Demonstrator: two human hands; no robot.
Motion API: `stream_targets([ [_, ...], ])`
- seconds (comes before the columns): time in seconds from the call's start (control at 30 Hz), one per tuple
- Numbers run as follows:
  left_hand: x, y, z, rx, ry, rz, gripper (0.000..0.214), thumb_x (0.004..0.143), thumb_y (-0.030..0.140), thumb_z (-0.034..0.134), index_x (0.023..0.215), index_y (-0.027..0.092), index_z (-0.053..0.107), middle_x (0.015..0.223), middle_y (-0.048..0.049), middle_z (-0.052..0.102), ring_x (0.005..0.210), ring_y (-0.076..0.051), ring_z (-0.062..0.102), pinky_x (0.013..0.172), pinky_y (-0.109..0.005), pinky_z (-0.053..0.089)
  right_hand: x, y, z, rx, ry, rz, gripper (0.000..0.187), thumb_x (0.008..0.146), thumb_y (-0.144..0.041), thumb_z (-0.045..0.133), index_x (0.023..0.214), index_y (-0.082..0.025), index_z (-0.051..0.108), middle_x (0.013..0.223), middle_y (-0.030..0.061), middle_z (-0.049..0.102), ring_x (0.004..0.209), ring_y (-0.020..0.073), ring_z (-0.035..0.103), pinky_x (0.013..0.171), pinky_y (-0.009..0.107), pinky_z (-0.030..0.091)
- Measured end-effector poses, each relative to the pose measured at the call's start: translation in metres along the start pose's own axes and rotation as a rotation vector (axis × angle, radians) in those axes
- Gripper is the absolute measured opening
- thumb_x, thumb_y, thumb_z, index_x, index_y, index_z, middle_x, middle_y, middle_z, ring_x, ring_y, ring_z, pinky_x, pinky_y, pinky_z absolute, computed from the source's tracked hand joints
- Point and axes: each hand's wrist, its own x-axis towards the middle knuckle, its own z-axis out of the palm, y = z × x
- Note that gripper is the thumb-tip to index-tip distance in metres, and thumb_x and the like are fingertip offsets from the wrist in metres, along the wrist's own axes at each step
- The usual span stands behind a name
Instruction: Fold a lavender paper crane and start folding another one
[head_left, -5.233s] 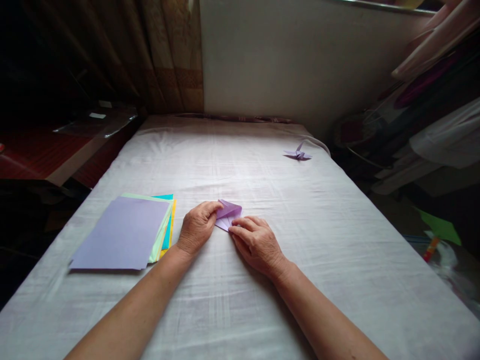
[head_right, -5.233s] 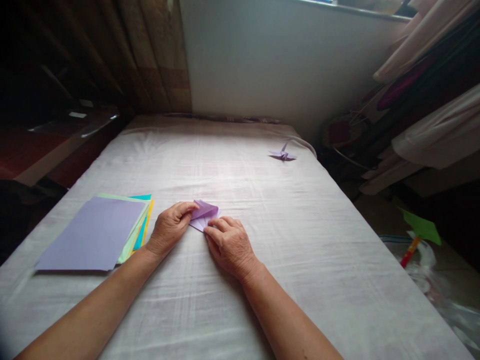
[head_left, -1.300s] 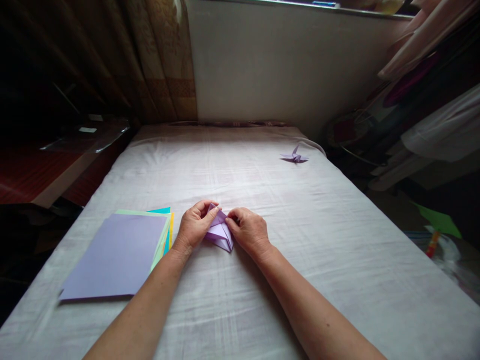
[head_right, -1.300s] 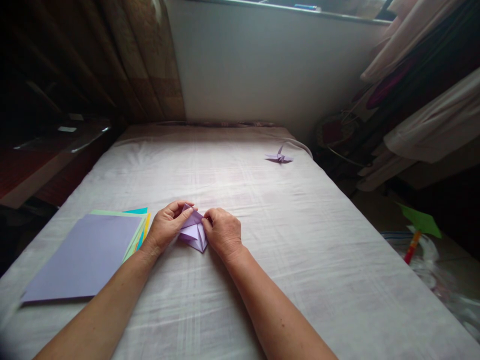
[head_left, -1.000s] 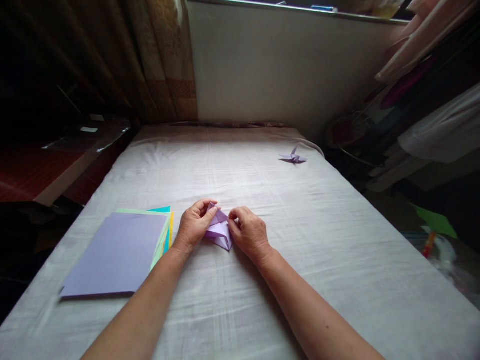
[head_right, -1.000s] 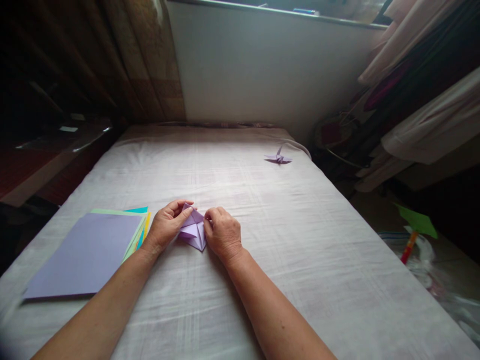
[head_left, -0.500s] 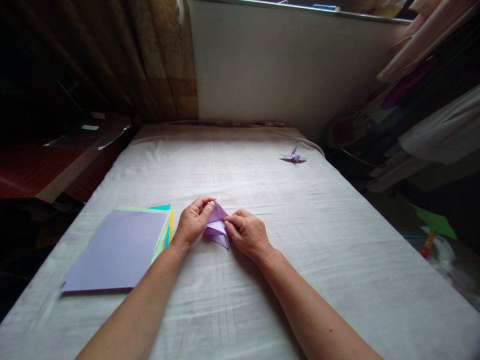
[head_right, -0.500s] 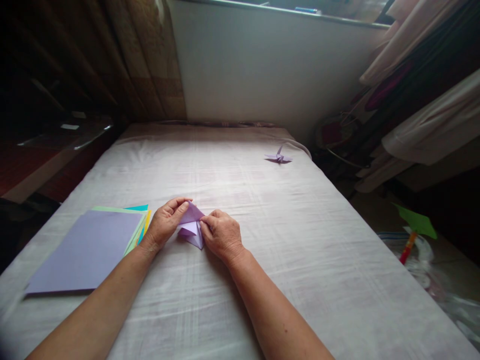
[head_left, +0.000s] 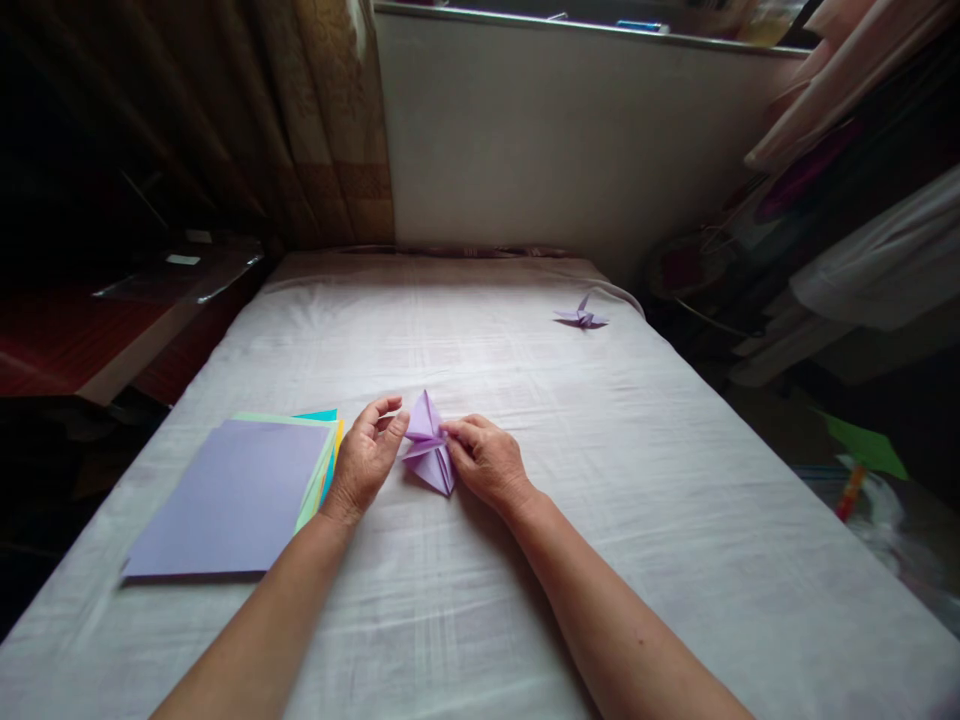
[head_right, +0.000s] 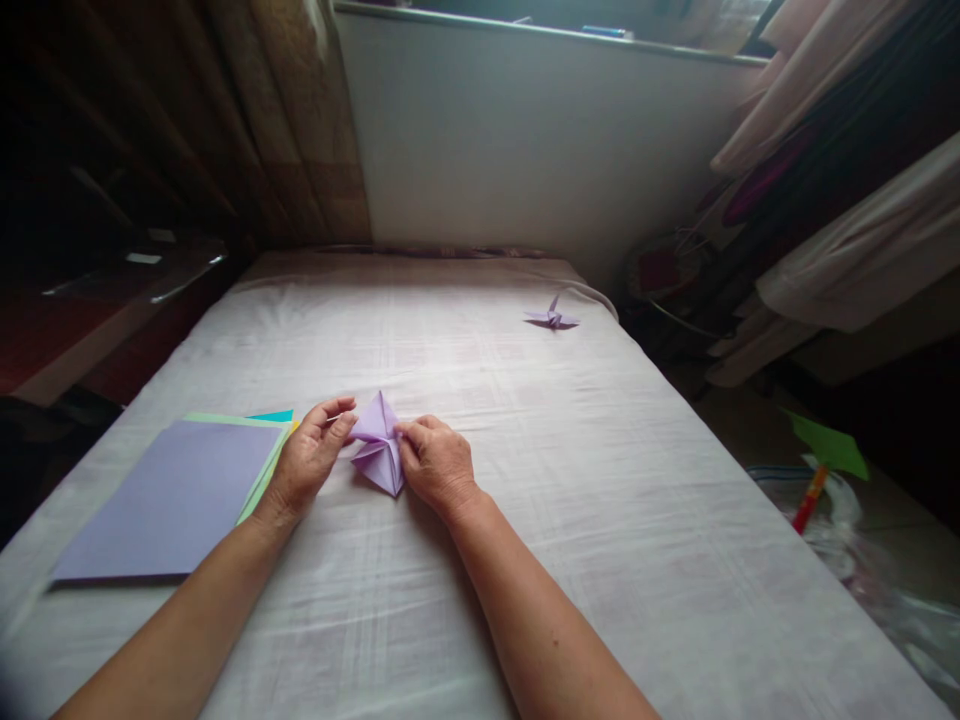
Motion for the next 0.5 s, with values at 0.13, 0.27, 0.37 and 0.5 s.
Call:
stream_targets([
  [0.13,-0.017,0.001,-0.003,0.201,0.056,0.05,0.063,0.077,0.066,0.059,0.118,0.017,0.06,0.097,-0.0065,0.063,0.08,-0.019,0.064,0.072,-0.033,0.055,0.003,-0.002,-0.002,-0.06,-0.035,0.026,0.022,0.088,-0.027,0.058,0.105,-0.032,0.073,0.093,-0.0014,0.069,0.08,0.0128,0.064,0.068,0.021,0.044],
  [0.27,-0.029,0.006,-0.001,0.32,0.02,0.156,0.052,0.086,0.055,0.053,0.125,0.022,0.06,0.094,-0.0038,0.062,0.074,-0.016,0.062,0.071,-0.03,0.054,0.003,-0.003,-0.004,-0.092,-0.047,0.003,0.021,0.089,-0.029,0.059,0.104,-0.032,0.073,0.092,-0.0017,0.069,0.078,0.0124,0.063,0.065,0.022,0.041],
  [0.37,-0.033,0.008,0.0,0.38,-0.015,0.239,0.04,0.091,0.049,0.05,0.117,0.024,0.067,0.096,-0.0049,0.064,0.084,-0.018,0.064,0.077,-0.03,0.053,0.002,-0.002,-0.003,-0.104,-0.045,-0.01,0.02,0.09,-0.028,0.058,0.103,-0.031,0.073,0.092,-0.0011,0.068,0.08,0.0127,0.063,0.066,0.022,0.04],
  [0.5,-0.035,0.009,-0.004,0.401,-0.034,0.282,0.035,0.093,0.047,0.045,0.099,0.023,0.071,0.095,-0.0055,0.068,0.092,-0.02,0.064,0.086,-0.031,0.051,0.002,-0.002,-0.001,-0.112,-0.039,-0.005,0.02,0.091,-0.028,0.057,0.103,-0.031,0.073,0.092,-0.0003,0.068,0.082,0.0131,0.063,0.066,0.022,0.041],
])
